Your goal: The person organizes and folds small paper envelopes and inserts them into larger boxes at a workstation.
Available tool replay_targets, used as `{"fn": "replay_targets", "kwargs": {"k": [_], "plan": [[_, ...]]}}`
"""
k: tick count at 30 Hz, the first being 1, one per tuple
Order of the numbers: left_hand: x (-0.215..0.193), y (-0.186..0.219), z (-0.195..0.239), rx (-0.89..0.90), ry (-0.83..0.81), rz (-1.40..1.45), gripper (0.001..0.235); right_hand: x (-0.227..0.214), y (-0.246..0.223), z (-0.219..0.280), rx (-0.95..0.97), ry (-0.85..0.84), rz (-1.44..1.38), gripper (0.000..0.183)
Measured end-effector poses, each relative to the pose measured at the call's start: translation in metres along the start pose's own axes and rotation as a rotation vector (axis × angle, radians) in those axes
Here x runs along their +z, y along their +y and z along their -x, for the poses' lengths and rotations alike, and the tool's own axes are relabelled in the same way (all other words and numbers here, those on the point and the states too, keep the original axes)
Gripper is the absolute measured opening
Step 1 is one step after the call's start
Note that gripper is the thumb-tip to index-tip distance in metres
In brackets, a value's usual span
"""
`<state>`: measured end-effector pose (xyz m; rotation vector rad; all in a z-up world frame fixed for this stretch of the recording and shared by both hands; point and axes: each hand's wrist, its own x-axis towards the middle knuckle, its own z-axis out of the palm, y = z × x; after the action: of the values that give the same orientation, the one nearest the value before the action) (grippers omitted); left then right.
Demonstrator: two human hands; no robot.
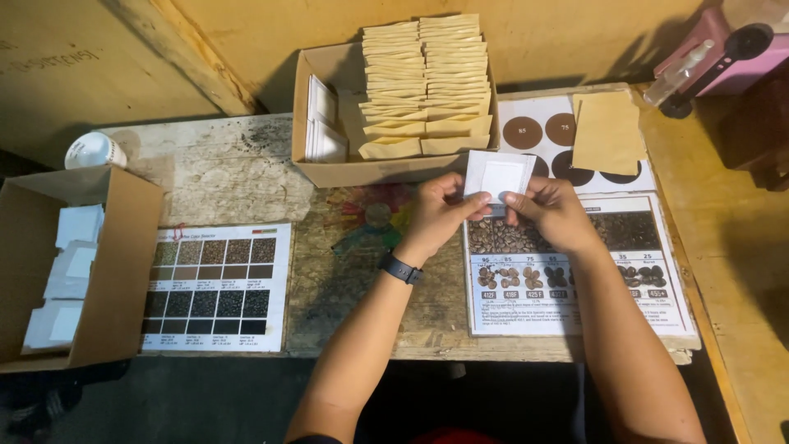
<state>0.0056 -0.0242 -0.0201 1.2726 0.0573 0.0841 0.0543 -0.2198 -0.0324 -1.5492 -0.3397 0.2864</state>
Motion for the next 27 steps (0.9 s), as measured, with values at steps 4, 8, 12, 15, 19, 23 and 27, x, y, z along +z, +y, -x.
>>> {"fn": "replay_targets", "kwargs": {"k": [4, 8, 12, 15, 19, 23, 27], "plan": [[-0.002, -0.001, 0.004, -0.077, -0.137, -0.116, 0.017, -0.007, 0.008, -0.001, -0.063, -0.012, 0.125, 0.028], [0.007, 0.012, 0.008, -0.077, -0.151, -0.130, 0.020, -0.003, 0.002, 0.000, -0.069, 0.033, 0.111, 0.033], [0.009, 0.013, 0.007, -0.077, -0.135, -0.194, 0.023, 0.002, 0.003, -0.002, -0.088, 0.142, 0.064, 0.023], [0.010, 0.013, 0.006, -0.088, -0.117, -0.288, 0.020, -0.001, 0.010, -0.005, -0.131, 0.165, 0.055, 0.011], [0.008, 0.001, 0.002, -0.093, -0.119, -0.260, 0.025, 0.006, -0.004, -0.002, -0.156, 0.139, 0.010, 0.006], [0.003, 0.004, 0.006, -0.105, -0.149, -0.228, 0.025, 0.003, 0.007, -0.001, -0.132, 0.130, -0.021, 0.008], [-0.002, 0.001, 0.000, -0.058, -0.076, -0.224, 0.025, -0.002, 0.014, -0.004, -0.154, 0.159, -0.005, 0.010]]}}
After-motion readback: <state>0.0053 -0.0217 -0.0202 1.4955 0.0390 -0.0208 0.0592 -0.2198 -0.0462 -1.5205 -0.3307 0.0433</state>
